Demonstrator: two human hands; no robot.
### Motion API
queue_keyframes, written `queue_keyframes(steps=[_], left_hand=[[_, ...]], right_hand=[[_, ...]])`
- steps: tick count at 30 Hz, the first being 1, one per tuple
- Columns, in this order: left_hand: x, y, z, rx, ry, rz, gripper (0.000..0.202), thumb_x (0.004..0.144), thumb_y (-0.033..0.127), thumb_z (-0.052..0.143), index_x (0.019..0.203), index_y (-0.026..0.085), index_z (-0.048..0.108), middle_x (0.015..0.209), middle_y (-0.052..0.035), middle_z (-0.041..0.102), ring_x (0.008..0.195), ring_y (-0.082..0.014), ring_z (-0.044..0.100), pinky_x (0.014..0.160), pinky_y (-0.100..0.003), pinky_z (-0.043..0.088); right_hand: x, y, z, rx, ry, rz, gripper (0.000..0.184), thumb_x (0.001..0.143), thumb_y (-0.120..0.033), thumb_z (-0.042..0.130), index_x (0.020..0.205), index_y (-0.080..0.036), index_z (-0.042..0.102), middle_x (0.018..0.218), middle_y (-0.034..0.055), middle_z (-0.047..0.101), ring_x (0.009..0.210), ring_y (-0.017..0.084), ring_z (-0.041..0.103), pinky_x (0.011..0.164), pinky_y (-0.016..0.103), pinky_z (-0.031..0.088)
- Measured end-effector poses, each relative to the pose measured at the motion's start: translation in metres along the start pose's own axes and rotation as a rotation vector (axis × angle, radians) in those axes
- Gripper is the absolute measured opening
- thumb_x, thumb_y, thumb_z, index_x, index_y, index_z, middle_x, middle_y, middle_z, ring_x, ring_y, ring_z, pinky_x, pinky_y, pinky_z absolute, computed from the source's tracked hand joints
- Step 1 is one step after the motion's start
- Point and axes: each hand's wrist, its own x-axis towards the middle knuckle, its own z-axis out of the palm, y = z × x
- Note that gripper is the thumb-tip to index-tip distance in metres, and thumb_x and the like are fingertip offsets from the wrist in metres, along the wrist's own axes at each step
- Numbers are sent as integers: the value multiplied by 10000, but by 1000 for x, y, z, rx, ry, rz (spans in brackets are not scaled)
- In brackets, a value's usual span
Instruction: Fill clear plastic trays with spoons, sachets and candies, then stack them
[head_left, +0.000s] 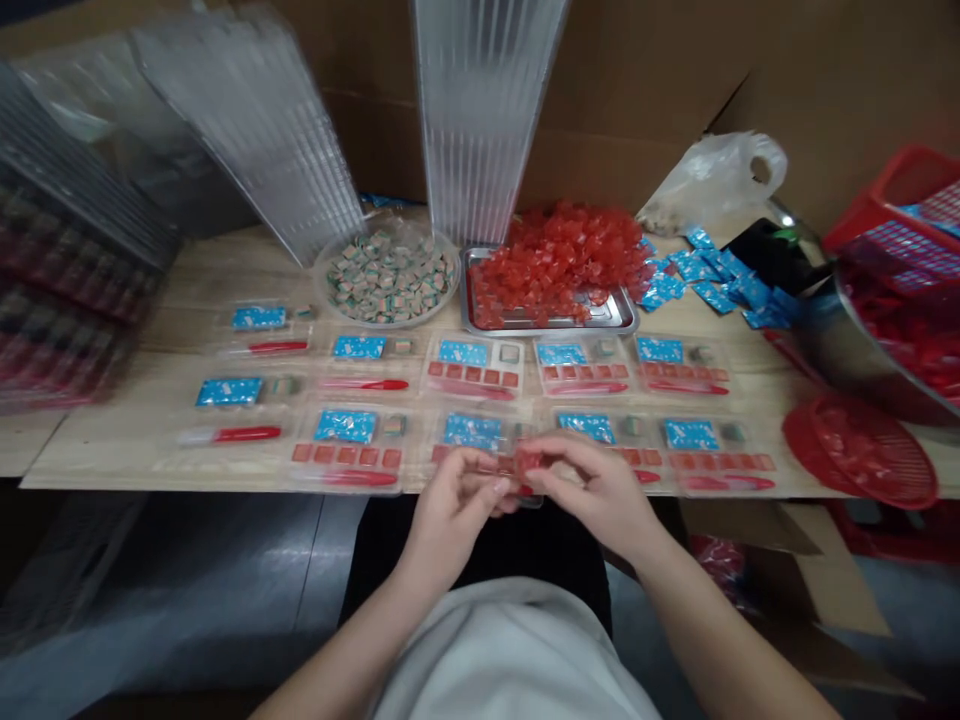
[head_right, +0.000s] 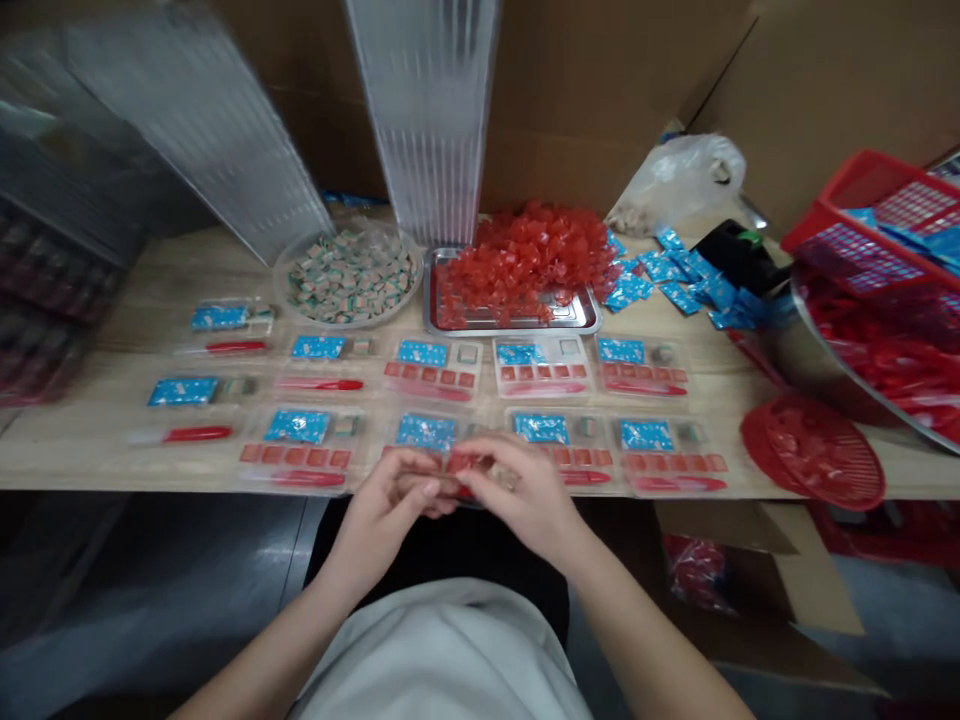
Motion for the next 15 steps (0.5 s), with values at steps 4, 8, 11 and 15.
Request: queue_keyframes(steps=[4, 8, 11, 15], left_hand=[[-7, -19, -20, 760, 129, 548, 167, 827, 160, 578, 978, 222, 613, 1008, -34, 688, 1004, -202, 611, 922, -415, 452], [-5, -25, -25, 963, 103, 743, 211, 830, 78, 537, 978, 200, 624, 1009, -29, 691, 986, -178, 614, 902, -365, 484], [-2, -25, -23, 957, 91, 752, 197, 840, 69, 512, 943, 190, 629, 981, -33, 690, 991, -172, 610, 904, -347, 495], [0, -25, -23, 951, 66, 743, 202, 849, 70, 495, 945, 183, 631, 960, -42, 682, 978, -173, 609, 880, -337, 513]], right_hand=[[20, 8, 3, -386, -32, -186, 190, 864, -228, 539, 1016, -194, 648, 921, 78, 652, 872, 206, 576, 794, 358, 484], [34, 2, 17, -596, -216, -365, 185, 881, -171, 495, 968, -140, 655, 839, 97, 634, 830, 214, 531, 752, 357, 472], [34, -5, 24, -664, -275, -403, 154, 869, -177, 524, 958, -143, 645, 822, 87, 610, 822, 213, 508, 719, 337, 458], [35, -13, 25, -792, -340, -397, 142, 842, -149, 551, 964, -122, 617, 840, 95, 587, 822, 226, 492, 720, 350, 443]])
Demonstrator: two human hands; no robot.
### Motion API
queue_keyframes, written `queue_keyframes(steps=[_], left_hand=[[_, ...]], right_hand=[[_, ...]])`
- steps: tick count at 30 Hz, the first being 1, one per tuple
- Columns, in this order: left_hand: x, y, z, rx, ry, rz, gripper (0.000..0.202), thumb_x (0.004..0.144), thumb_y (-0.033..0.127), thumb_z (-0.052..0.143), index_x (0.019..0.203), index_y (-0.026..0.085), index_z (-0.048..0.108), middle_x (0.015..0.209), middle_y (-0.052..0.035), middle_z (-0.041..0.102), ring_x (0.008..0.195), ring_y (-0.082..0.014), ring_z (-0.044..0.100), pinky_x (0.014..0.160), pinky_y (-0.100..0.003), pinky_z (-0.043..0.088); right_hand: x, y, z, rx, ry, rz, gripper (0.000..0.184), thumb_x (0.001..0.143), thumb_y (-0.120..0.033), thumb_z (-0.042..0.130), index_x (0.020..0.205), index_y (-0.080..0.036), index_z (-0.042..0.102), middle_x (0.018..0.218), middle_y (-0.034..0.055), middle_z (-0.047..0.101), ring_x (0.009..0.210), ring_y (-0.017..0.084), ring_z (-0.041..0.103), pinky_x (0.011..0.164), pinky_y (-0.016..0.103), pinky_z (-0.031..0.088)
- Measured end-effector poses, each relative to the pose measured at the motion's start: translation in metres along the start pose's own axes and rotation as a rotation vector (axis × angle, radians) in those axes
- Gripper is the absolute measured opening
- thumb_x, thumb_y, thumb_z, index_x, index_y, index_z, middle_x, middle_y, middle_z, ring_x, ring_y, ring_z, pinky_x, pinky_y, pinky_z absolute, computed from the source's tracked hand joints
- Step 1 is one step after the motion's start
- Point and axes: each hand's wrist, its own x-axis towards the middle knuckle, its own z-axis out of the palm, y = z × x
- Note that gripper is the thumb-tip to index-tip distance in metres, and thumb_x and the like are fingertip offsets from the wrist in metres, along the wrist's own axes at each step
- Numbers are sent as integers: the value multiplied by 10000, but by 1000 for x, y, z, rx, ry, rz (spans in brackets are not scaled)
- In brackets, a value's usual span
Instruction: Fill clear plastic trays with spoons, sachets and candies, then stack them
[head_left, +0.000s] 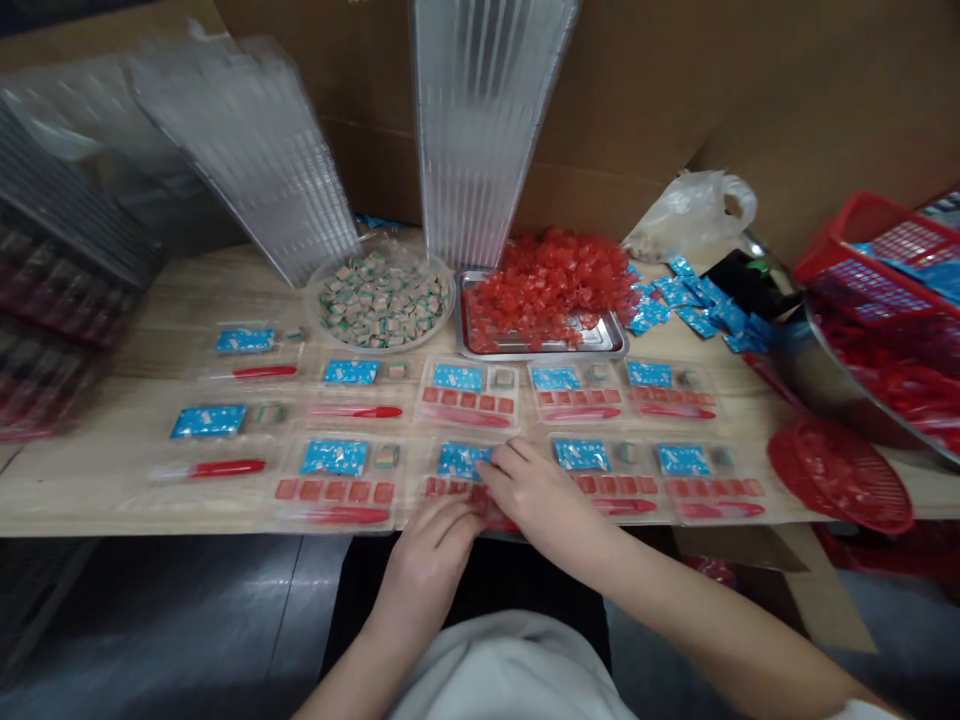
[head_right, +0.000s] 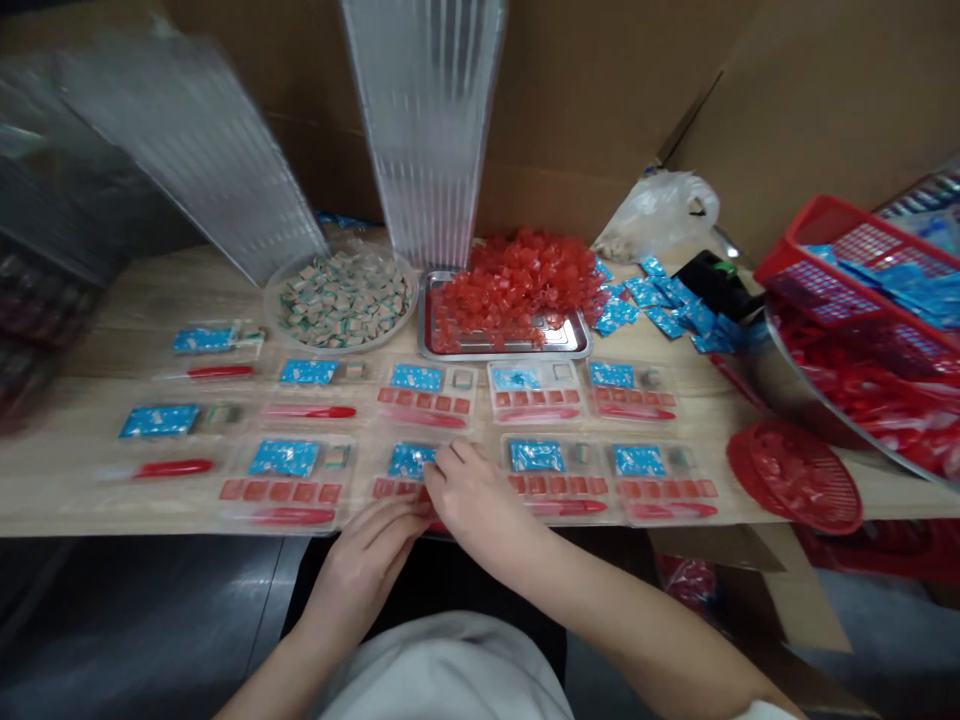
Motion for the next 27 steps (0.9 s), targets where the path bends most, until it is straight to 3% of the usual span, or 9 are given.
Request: queue_keyframes(steps=[6, 10, 15, 19, 23, 27], left_hand=[[2, -3, 1, -34, 31, 30, 204, 858, 77, 491, 969, 179, 628, 961, -43, 678, 978, -162, 607, 876, -316, 520], [3, -1, 1, -46, 49, 14, 186, 851, 84, 512, 968, 176, 625, 961, -44, 679, 965, -163, 613, 860, -305, 528], [2, -2, 1, -60, 37, 28, 164, 855, 91, 509, 938, 175, 623, 940, -46, 684, 955, -174, 618, 854, -315, 529], [1, -5, 1, -55, 16, 6, 181, 845, 73, 516, 946, 175, 625, 950, -50, 681, 956, -174, 616, 865, -322, 522], [2, -6, 0, -51, 4, -10, 209, 846, 69, 512, 972, 189, 628, 979, -44, 679, 1004, -167, 604, 909, -323, 501], [5, -5, -1, -43, 10, -1, 207, 849, 67, 497, 953, 185, 632, 962, -44, 685, 1000, -162, 612, 904, -311, 506]], right_hand=[[7, -3, -8, -67, -45, -64, 46, 857, -168, 527, 840, -154, 567, 797, 67, 576, 789, 221, 492, 707, 352, 430], [7, -3, -2, 12, -63, -94, 28, 838, -162, 565, 812, -158, 556, 808, 56, 586, 791, 206, 505, 714, 332, 433], [1, 16, 5, 194, -54, -10, 27, 853, -183, 556, 830, -170, 552, 810, 35, 588, 773, 160, 531, 691, 274, 432], [0, 23, 1, 94, -70, -132, 41, 859, -168, 543, 821, -158, 552, 809, 45, 585, 789, 174, 522, 733, 297, 428], [3, 15, 2, 20, -43, -191, 80, 878, -160, 499, 863, -143, 576, 869, 74, 589, 838, 202, 513, 762, 328, 432], [1, 3, 8, 54, -60, -143, 52, 849, -146, 540, 868, -146, 589, 876, 82, 590, 838, 202, 513, 775, 330, 432]])
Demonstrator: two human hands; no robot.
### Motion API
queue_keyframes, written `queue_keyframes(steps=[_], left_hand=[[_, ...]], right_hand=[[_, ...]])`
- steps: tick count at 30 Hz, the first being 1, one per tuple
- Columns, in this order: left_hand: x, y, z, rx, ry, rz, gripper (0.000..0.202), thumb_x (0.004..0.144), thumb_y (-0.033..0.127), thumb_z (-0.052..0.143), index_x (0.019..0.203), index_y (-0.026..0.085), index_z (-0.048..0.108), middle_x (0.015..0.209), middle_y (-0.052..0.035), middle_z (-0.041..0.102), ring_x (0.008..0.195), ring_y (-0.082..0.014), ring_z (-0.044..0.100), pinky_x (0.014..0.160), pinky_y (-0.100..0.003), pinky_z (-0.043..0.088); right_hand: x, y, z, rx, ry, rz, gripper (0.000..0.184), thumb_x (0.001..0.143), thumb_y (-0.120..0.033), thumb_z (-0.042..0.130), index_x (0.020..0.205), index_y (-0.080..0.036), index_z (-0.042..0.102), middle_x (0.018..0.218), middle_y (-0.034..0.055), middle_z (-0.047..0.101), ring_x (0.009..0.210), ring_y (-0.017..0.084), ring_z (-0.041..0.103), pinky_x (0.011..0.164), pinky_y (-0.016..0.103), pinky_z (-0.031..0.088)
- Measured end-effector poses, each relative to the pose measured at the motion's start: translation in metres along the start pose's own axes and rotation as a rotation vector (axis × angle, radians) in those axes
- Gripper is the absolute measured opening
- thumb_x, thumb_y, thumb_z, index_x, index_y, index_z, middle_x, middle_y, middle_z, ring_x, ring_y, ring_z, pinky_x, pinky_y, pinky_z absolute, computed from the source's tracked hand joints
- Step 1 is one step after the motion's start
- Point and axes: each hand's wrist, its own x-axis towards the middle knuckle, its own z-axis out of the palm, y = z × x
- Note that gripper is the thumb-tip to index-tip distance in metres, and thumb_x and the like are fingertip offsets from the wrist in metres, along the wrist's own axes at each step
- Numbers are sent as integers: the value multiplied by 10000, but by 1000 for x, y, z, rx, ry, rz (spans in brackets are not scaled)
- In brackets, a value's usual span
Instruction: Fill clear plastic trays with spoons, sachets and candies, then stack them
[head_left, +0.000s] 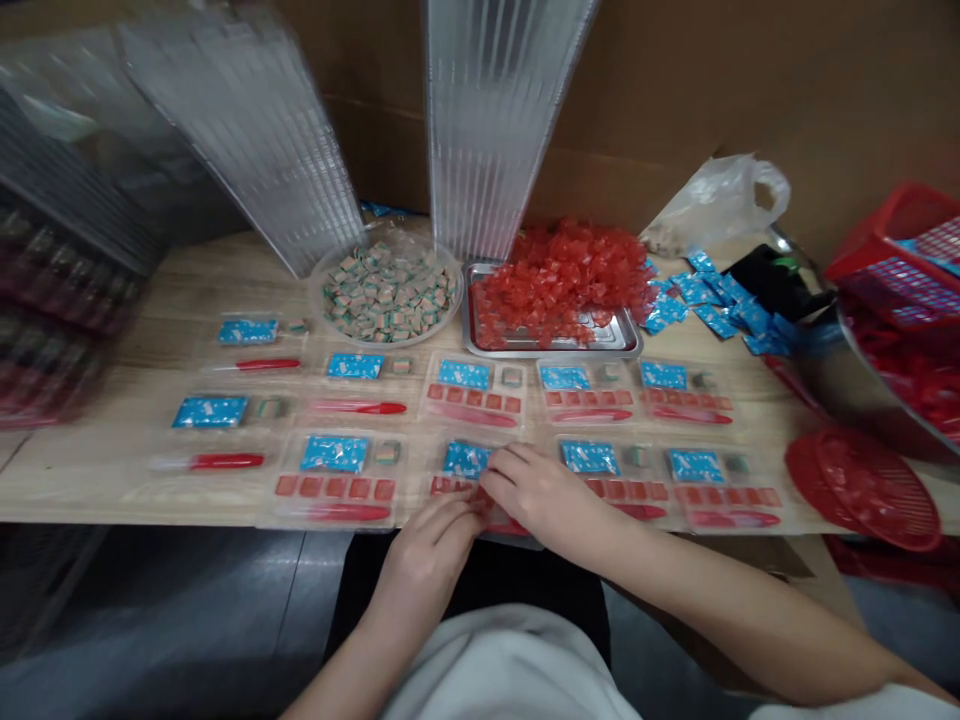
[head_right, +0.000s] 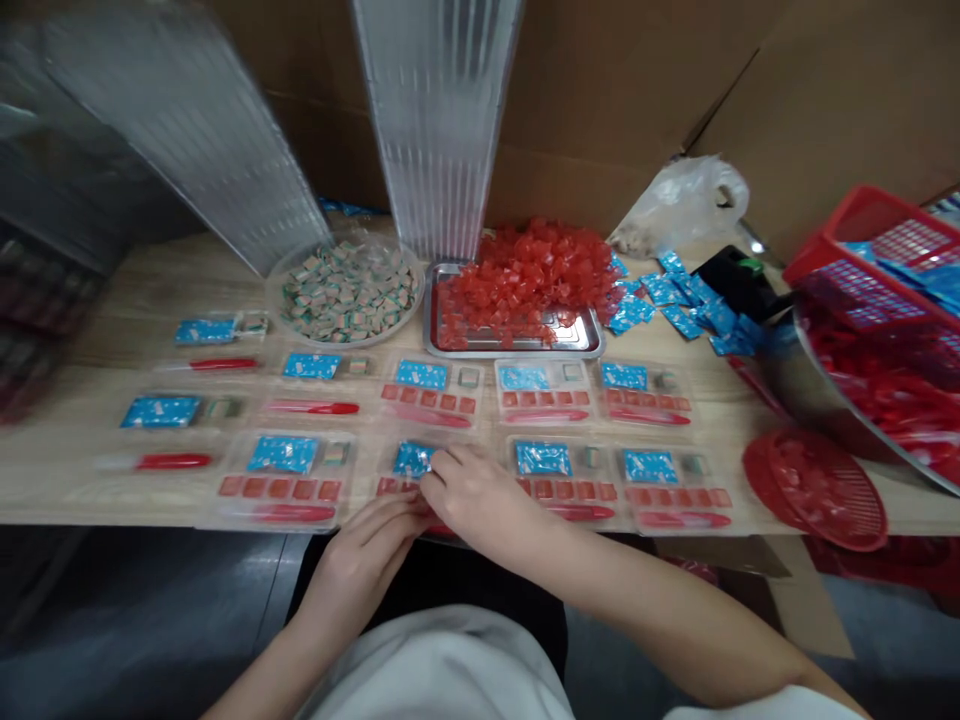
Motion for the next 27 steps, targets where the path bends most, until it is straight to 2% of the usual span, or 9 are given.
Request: queue_keyframes(steps=[3, 7, 11, 14, 18, 21, 23, 25, 27], left_hand=[[0, 0, -1, -3, 4, 0, 216, 839, 54, 498, 947, 188, 630, 965, -40, 690, 993, -162, 620, 891, -310, 517], [-2, -1, -2, 6, -11, 11, 217, 839, 66, 496, 955, 199, 621, 986, -35, 696, 996, -163, 631, 886, -310, 526], [-4, -3, 3, 20, 3, 6, 193, 846, 98, 502, 947, 212, 620, 992, -35, 699, 1011, -166, 632, 895, -302, 522], [-6, -3, 8, 10, 27, -14, 185, 865, 127, 482, 942, 218, 624, 993, -42, 698, 1018, -174, 631, 895, -308, 520], [-4, -2, 4, -54, -8, -31, 203, 867, 118, 476, 957, 227, 623, 1005, -39, 690, 1046, -174, 614, 914, -312, 505], [8, 4, -8, -174, -12, -125, 224, 849, 113, 511, 990, 244, 626, 1030, -36, 680, 1031, -172, 614, 906, -305, 501], [22, 10, -16, -349, 47, -305, 206, 854, 158, 523, 1018, 242, 616, 1021, -46, 675, 985, -167, 628, 866, -293, 513], [37, 16, -21, -637, 85, -513, 204, 864, 229, 522, 1058, 211, 584, 995, -65, 670, 933, -167, 641, 820, -294, 527], [45, 21, -22, -961, 17, -660, 219, 852, 299, 546, 1031, 175, 568, 929, -65, 664, 853, -160, 648, 775, -299, 535]], right_hand=[[1, 17, -2, 117, 71, 48, 108, 838, -184, 566, 940, -166, 594, 882, 66, 600, 837, 190, 524, 770, 314, 428], [9, 99, -16, 99, 373, 381, 116, 865, -198, 510, 877, -167, 621, 884, 76, 617, 876, 202, 528, 793, 323, 397], [25, 177, -18, -100, 196, 485, 142, 820, -132, 530, 902, -147, 644, 910, 112, 613, 905, 231, 519, 838, 338, 356], [36, 197, -10, -111, 158, 498, 142, 824, -150, 521, 899, -137, 641, 892, 121, 617, 875, 232, 526, 807, 331, 358], [40, 192, -12, -60, 166, 507, 144, 826, -144, 501, 768, -134, 633, 810, 112, 622, 848, 223, 537, 792, 329, 364], [31, 164, -29, 87, 187, 520, 142, 847, -187, 490, 814, -139, 619, 825, 83, 630, 823, 186, 553, 747, 292, 397], [22, 131, -40, 497, 127, 494, 166, 862, -281, 498, 856, -154, 605, 821, 46, 636, 749, 147, 563, 668, 252, 418], [11, 92, -45, 1075, -49, 430, 205, 820, -363, 571, 841, -161, 601, 816, 23, 643, 715, 129, 570, 643, 242, 427], [1, 58, -42, 1470, -170, 425, 226, 781, -378, 628, 817, -157, 596, 768, 5, 631, 678, 112, 563, 647, 244, 428]])
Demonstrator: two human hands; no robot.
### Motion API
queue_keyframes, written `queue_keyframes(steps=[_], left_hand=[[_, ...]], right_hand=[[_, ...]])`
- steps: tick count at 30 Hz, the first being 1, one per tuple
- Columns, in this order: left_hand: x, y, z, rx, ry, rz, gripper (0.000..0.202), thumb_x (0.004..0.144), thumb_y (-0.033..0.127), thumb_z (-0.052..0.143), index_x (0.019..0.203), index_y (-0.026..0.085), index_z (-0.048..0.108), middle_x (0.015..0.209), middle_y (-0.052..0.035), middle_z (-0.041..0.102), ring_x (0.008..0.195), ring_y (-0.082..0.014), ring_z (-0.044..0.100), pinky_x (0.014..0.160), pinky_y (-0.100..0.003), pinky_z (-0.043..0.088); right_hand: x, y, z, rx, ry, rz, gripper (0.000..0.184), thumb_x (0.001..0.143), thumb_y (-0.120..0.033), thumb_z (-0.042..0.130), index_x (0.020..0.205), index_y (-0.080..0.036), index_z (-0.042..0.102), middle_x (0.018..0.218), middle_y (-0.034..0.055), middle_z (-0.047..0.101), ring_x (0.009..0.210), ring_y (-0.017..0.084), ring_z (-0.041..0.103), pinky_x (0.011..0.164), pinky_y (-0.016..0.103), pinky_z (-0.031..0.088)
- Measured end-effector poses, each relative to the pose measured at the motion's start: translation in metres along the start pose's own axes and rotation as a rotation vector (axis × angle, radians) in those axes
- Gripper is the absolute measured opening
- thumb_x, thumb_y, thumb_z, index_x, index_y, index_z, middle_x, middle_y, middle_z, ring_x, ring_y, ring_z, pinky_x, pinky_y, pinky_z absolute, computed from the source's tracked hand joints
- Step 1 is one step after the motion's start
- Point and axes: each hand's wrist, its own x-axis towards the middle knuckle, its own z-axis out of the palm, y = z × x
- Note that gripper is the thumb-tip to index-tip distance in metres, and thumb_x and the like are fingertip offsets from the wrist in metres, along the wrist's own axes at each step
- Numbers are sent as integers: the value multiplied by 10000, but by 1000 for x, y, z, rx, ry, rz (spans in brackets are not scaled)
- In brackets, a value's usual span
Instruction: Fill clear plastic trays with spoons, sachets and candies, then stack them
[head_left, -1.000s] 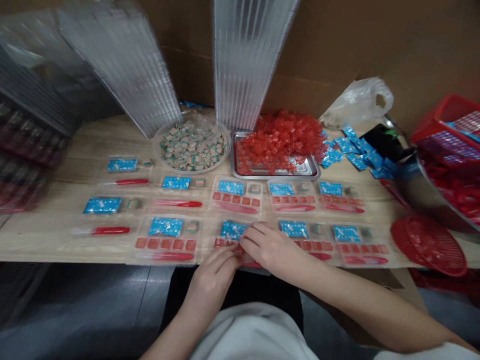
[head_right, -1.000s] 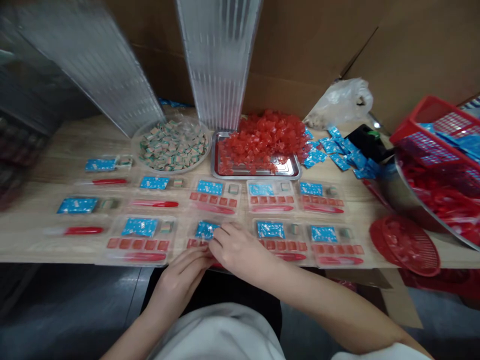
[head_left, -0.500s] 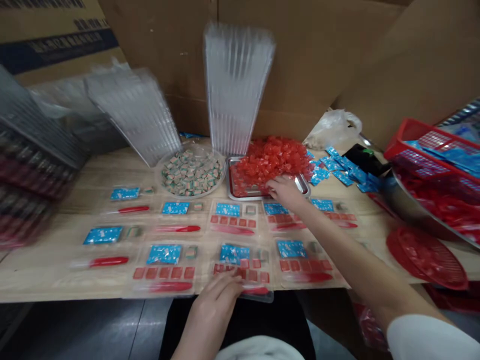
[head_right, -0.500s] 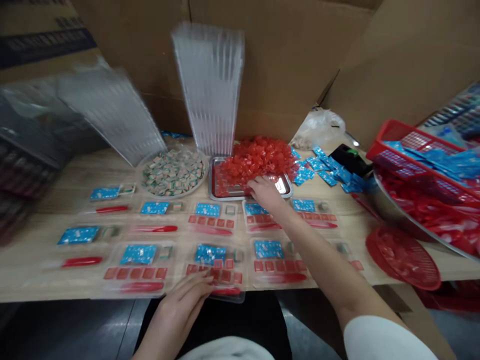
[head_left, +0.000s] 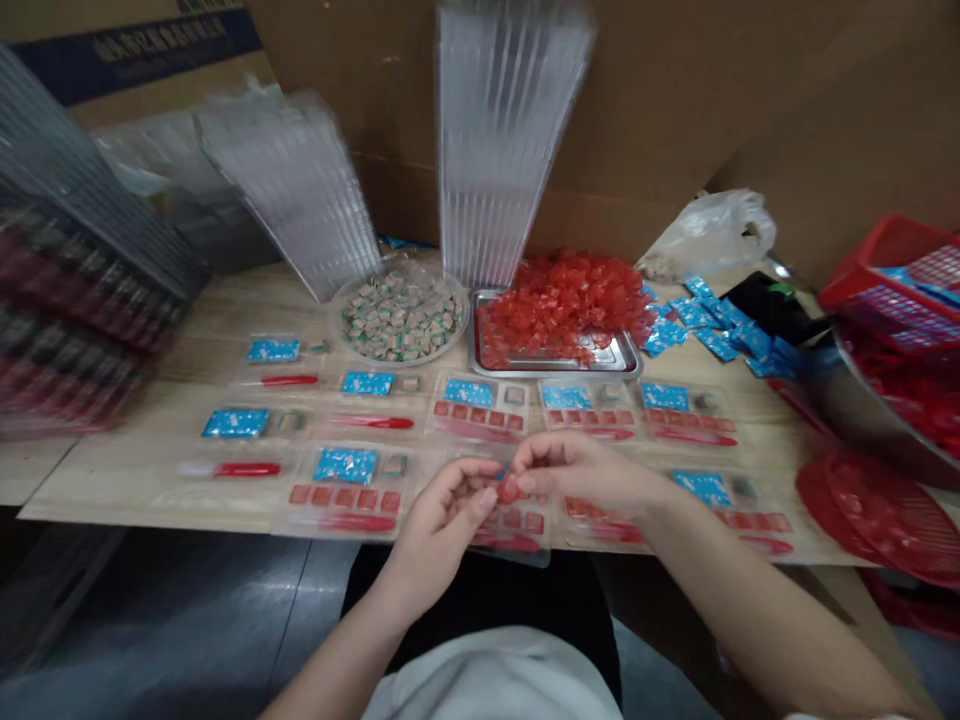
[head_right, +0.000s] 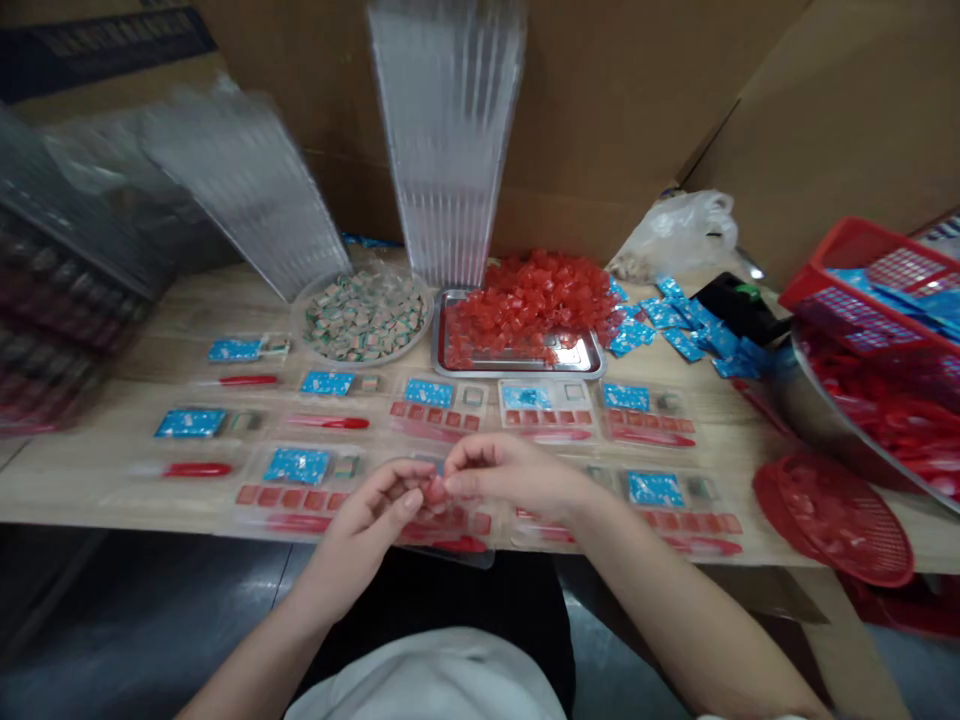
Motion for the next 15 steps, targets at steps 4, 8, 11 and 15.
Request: queue_keyframes(steps=[4, 8, 11, 15], left_hand=[[-11, -5, 9, -299, -104, -273, 208, 758, 313, 674, 804, 146, 559, 774, -1, 613, 716, -103, 611, 750, -278, 516], [-28, -18, 14, -366, -50, -334, 276, 695, 310, 735, 721, 135, 524, 751, 7, 612, 692, -92, 604, 742, -268, 500], [-32, -22, 12, -394, -11, -344, 297, 712, 325, 723, 855, 142, 539, 743, -1, 632, 683, -103, 621, 697, -255, 492], [-31, -19, 3, -415, -43, -368, 261, 731, 289, 710, 866, 136, 547, 771, -6, 634, 687, -90, 617, 684, -227, 471]], right_hand=[[-14, 23, 38, 284, 21, 84, 259, 748, -378, 673, 760, -140, 572, 681, -14, 584, 602, 81, 522, 588, 224, 405], [-18, 38, 53, 249, 132, 128, 294, 753, -415, 655, 767, -135, 565, 662, -11, 575, 576, 73, 507, 551, 212, 396], [-17, 35, 59, 176, 171, 133, 279, 757, -404, 644, 769, -138, 558, 661, -18, 572, 568, 66, 500, 545, 204, 391], [-13, 27, 65, 97, 155, 91, 193, 769, -322, 621, 748, -143, 553, 655, -26, 563, 579, 69, 506, 534, 196, 391]])
